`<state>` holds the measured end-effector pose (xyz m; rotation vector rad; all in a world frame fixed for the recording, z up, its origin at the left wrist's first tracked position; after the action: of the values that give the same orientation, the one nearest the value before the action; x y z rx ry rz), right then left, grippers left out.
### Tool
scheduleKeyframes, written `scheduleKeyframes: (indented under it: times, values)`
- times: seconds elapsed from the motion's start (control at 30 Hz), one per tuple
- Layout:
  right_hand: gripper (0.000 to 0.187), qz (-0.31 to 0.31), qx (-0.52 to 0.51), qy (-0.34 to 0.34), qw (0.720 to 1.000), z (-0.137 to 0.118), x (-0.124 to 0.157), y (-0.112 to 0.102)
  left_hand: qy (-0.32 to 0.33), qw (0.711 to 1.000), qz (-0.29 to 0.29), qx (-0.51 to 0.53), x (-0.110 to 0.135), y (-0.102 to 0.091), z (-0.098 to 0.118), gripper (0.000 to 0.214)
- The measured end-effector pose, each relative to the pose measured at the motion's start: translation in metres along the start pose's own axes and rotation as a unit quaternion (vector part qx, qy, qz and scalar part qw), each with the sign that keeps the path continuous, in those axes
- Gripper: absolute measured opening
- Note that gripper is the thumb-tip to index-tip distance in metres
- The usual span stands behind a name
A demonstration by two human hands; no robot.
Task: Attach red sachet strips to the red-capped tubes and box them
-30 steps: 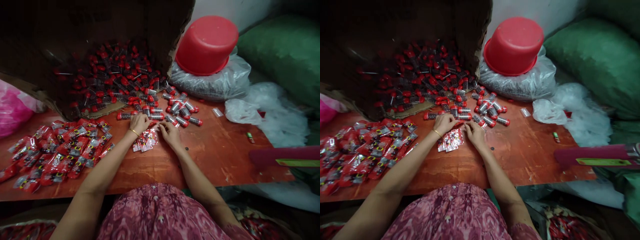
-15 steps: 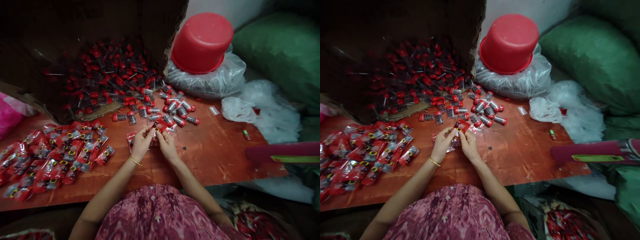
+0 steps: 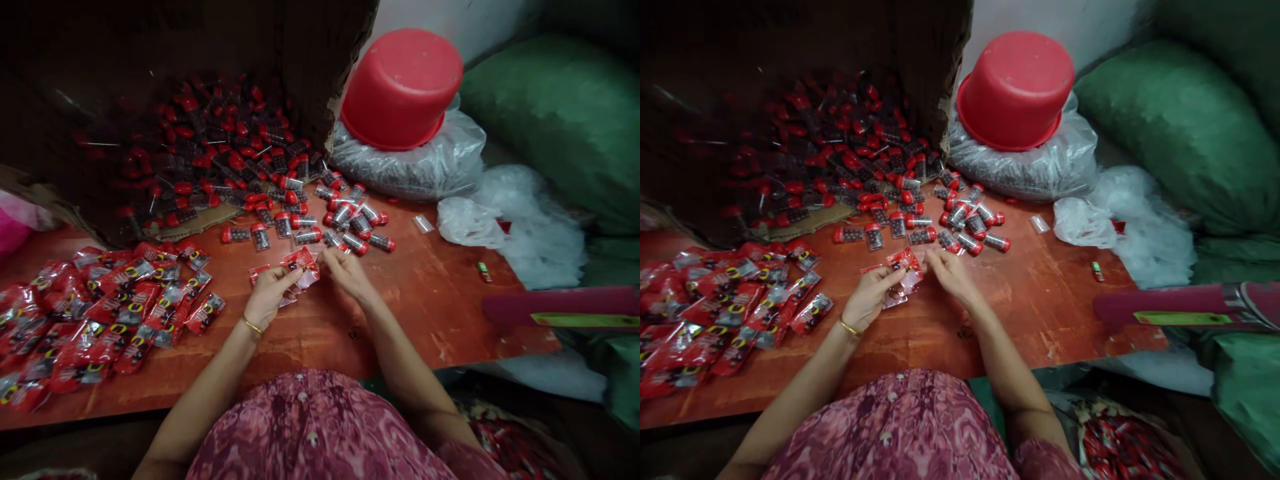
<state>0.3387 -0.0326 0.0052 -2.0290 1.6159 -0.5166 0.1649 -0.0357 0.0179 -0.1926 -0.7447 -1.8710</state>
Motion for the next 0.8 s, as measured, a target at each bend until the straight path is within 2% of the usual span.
scheduleKeyframes:
  times: [0.07, 0.1, 0.17, 0.27, 0.4, 0.53, 0.63, 0.73, 0.8]
  values:
    - [0.032, 0.055, 0.168, 0.007, 0.984, 0.012, -0.013, -0.017, 0.026, 0.999, 0.022, 0.025, 0.001, -0.001, 0.002, 0.038]
    - [0.030, 0.048, 0.249, 0.003, 0.967, 0.017, -0.019, -0.025, 0.036, 0.998, 0.031, 0.035, 0.002, -0.002, 0.003, 0.038]
    - [0.033, -0.011, 0.368, -0.017, 0.930, 0.027, -0.026, -0.037, 0.041, 0.997, 0.035, 0.056, 0.003, -0.003, 0.004, 0.037]
    - [0.036, -0.082, 0.456, -0.049, 0.885, 0.033, -0.024, -0.045, 0.016, 0.995, 0.011, 0.099, 0.004, -0.005, 0.002, 0.037]
    - [0.031, -0.086, 0.505, -0.063, 0.856, 0.031, -0.014, -0.048, -0.015, 0.991, -0.019, 0.134, 0.005, -0.005, -0.004, 0.036]
    - [0.038, -0.120, 0.506, -0.115, 0.846, 0.028, -0.014, -0.045, -0.018, 0.992, -0.008, 0.121, 0.006, -0.004, -0.005, 0.032]
    - [0.032, -0.141, 0.499, -0.123, 0.846, 0.030, -0.020, -0.041, -0.011, 0.994, 0.013, 0.112, 0.009, -0.004, -0.004, 0.034]
    - [0.027, -0.115, 0.493, -0.099, 0.857, 0.034, -0.023, -0.040, -0.001, 0.993, 0.022, 0.116, 0.013, -0.004, -0.003, 0.039]
    - [0.027, -0.068, 0.462, -0.089, 0.880, 0.033, -0.016, -0.040, 0.001, 0.992, 0.025, 0.122, 0.015, -0.003, -0.002, 0.040]
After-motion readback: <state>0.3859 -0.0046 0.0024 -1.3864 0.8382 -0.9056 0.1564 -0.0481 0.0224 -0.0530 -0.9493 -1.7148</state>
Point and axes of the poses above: each hand's wrist, its own x-axis away from the middle knuckle, its own y-axis out of the palm, z = x × y, the point moved 1 cm from there along -x, towards the middle knuckle, and after that the axes turned 10 degrees about -z, right-handed, at the moved point
